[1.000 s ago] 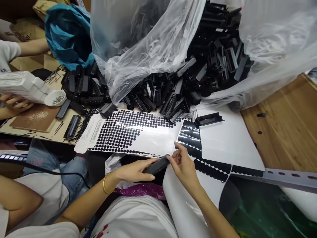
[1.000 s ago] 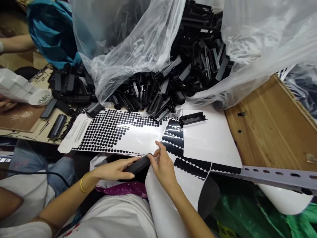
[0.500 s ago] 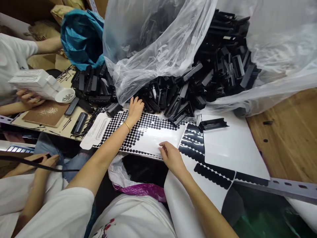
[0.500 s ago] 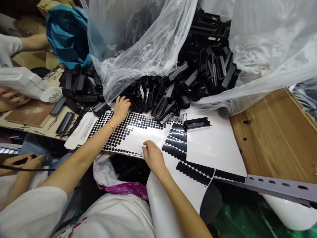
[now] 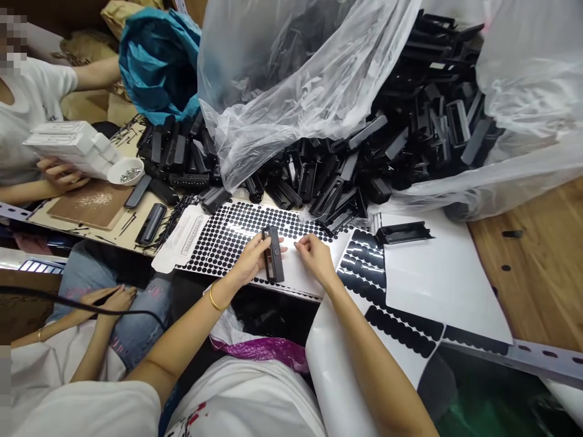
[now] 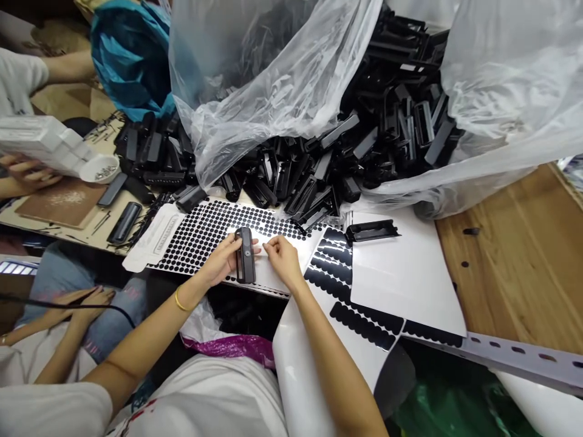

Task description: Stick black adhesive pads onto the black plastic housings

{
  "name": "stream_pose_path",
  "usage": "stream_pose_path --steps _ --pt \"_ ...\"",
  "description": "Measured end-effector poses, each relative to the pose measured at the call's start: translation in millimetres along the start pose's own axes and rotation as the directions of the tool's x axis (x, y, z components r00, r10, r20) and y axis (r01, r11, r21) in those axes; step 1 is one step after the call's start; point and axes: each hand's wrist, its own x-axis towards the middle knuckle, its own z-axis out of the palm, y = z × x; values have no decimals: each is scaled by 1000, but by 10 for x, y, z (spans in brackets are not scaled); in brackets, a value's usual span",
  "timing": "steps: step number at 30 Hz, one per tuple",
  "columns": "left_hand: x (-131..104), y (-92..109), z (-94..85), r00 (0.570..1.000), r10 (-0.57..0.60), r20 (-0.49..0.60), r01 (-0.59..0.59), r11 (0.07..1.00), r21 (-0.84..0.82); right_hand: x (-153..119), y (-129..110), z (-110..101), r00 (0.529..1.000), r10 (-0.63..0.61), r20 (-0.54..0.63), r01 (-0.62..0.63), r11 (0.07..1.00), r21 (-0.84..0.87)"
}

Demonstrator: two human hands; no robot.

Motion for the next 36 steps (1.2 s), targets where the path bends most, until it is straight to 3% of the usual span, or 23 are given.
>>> stream_pose_path --steps 2,4,7,16,25,31,36 --pt "-75 -74 46 998 -52 38 55 995 -78 -179 1 16 996 -72 60 55 966 255" --pt "-147 -107 98 995 -85 60 91 991 -96 -361 -10 53 984 -145 108 69 852 518" --pt "-240 -119 170 989 -129 73 136 985 -102 -557 -29 105 984 -154 90 64 775 628" --pt "-365 -139 267 988 -128 92 137 985 -104 -710 -38 108 995 -99 -13 91 844 529" --pt "-389 -141 326 993 -110 38 113 988 -105 -731 -38 88 984 -165 -64 177 905 387" --pt "-367 -176 340 997 -54 46 53 998 21 -732 -70 74 983 -179 -44 181 983 37" --pt "-362 -182 341 975 -163 154 157 987 45 -861 150 -166 981 -143 -131 123 981 -150"
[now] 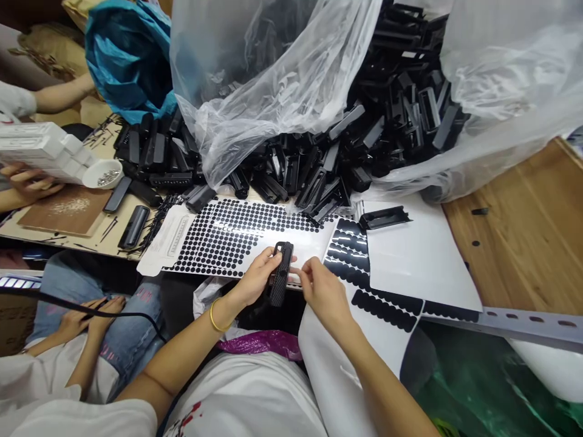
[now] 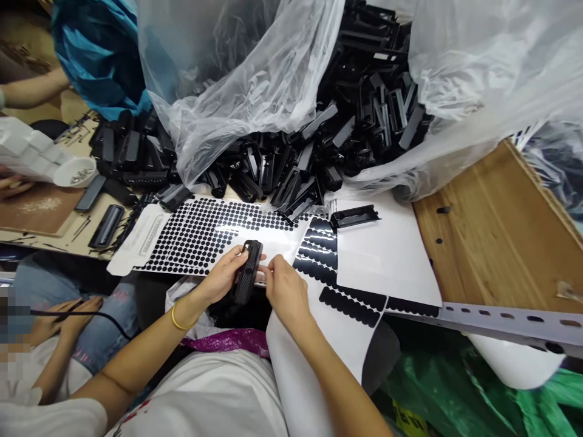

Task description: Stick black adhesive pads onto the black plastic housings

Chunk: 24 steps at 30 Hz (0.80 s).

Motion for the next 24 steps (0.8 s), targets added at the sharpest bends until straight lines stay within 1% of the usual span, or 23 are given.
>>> stream_pose_path --steps 3,5,6,7,9,12,14,16,18,21,24 --pt "5 -35 34 991 -102 89 105 994 -22 -182 354 -250 993 75 -86 -76 997 -5" --pt "21 -100 75 979 -156 133 161 986 -31 -327 586 -376 983 143 -117 -148 988 -34" --pt "33 -144 98 972 -180 148 187 982 -33 -394 681 -407 979 167 -113 -173 984 -49" --pt "46 -193 120 966 -203 160 211 977 -36 -453 756 -414 977 178 -115 -187 980 -72" --pt "76 -287 159 957 -236 167 246 968 -41 -538 847 -362 976 169 -136 -188 972 -140" --pt "114 -383 186 954 -258 154 267 963 -44 -579 886 -211 973 107 -206 -156 958 -240" --pt "130 -410 185 955 -260 144 268 962 -45 -570 894 -139 966 70 -247 -134 959 -251" --pt "141 -421 174 955 -259 143 269 962 -52 -549 906 -126 961 62 -269 -120 972 -204" --pt "153 -428 161 955 -259 146 269 961 -59 -526 919 -169 963 78 -258 -109 988 -110" --pt "167 -433 155 954 -257 155 270 961 -64 -495 905 -292 979 121 -167 -112 992 60" --pt "153 -409 168 952 -258 164 271 960 -64 -466 812 -391 984 177 -35 -161 948 274"
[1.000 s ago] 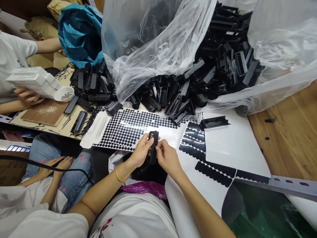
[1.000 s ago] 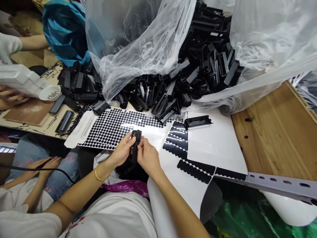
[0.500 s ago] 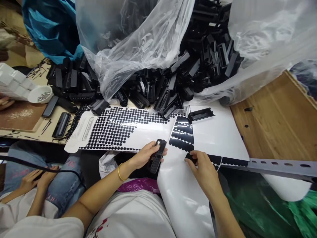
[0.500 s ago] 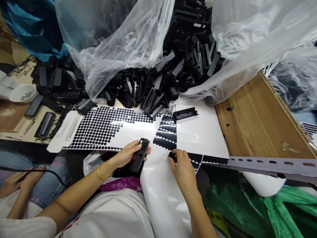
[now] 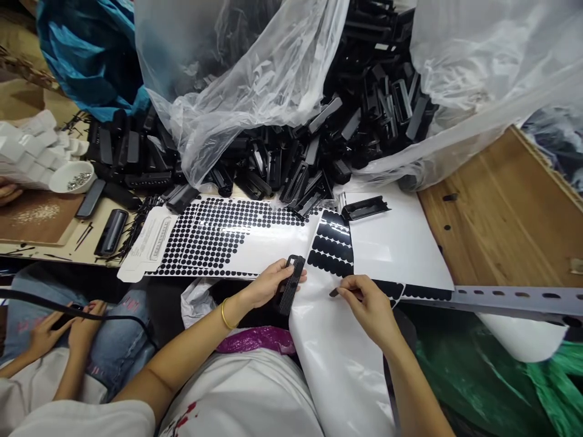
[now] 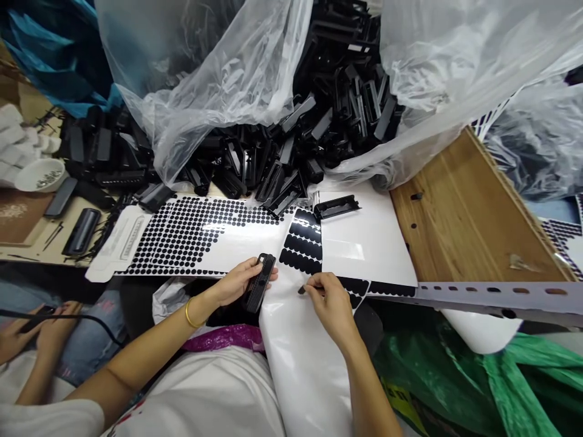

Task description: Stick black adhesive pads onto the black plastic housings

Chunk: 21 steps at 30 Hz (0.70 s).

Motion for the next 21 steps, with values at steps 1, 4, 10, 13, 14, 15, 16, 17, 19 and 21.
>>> stream_pose_path --steps 1,4,10,13,14,15,16,17,19,21 --pt "-17 12 11 1000 0 2 0 1000 3 4 -52 3 999 31 41 -34 996 82" --pt "-97 56 40 1000 8 15 -8 1000 25 32 -220 97 984 94 151 -138 942 308" --pt "-251 114 14 1000 10 -4 -9 994 111 153 -465 387 969 98 227 -201 849 489" --pt "-291 122 -13 1000 9 9 -11 989 148 200 -524 461 969 82 233 -188 856 481" --pt "-301 125 -17 1000 12 13 -14 988 154 209 -536 476 968 80 236 -186 863 470" --pt "-309 127 -19 1000 14 14 -16 987 159 216 -545 489 968 82 239 -186 870 457" --pt "-317 130 -19 1000 16 12 -18 986 163 221 -552 500 967 86 240 -188 876 444" --pt "-324 133 -18 1000 17 10 -19 986 168 224 -555 509 966 91 241 -191 881 432" --pt "-338 139 -12 1000 21 4 -22 984 176 229 -559 521 966 98 240 -193 889 415" --pt "-350 144 -6 1000 26 6 -26 983 183 233 -563 527 966 98 238 -190 896 402"
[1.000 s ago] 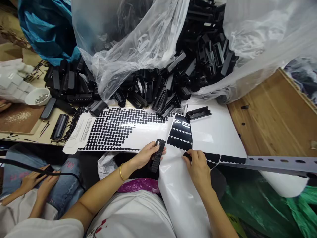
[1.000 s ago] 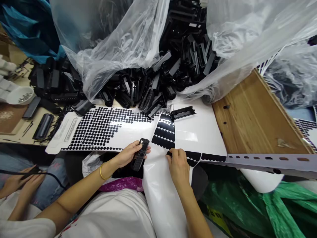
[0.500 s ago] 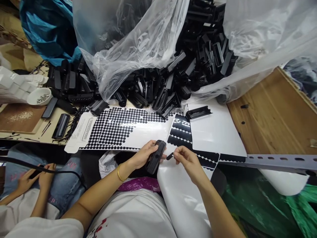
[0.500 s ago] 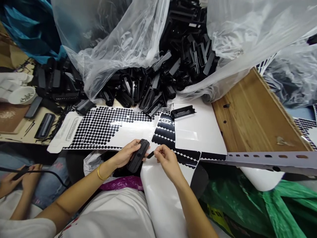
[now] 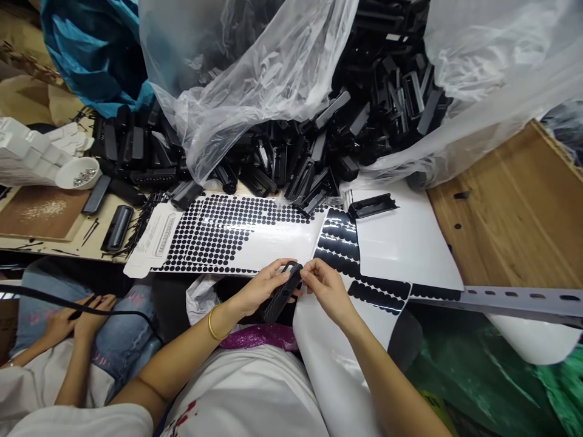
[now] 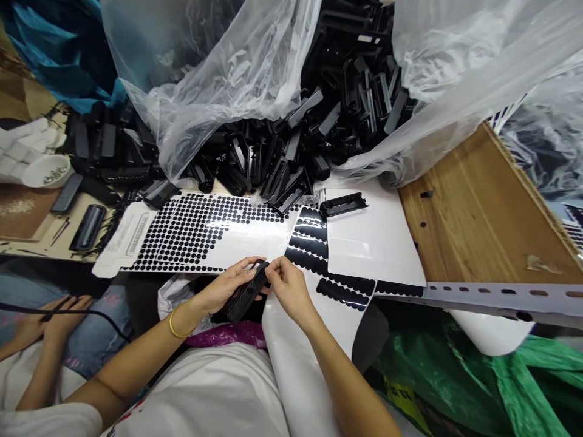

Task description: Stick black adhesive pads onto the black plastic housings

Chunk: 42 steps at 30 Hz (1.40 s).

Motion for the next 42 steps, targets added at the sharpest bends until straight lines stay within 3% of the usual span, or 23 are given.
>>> stream_pose_path --steps 11,20,36,39,42 --pt "2 -25 -1 999 36 -13 -35 998 49 9 -20 49 997 -59 -40 54 993 -109" --pt "-16 -29 78 990 97 -99 -87 991 99 -11 -15 135 990 -120 -73 107 981 -159" --pt "-6 -96 80 979 107 -173 -88 990 109 22 15 182 993 -114 -16 104 948 -301" --pt "-73 -80 9 987 88 -132 -63 981 184 37 35 120 984 -154 -89 117 938 -327" --pt "-127 48 -108 995 48 82 -78 909 410 60 47 2 972 -196 -132 146 937 -316"
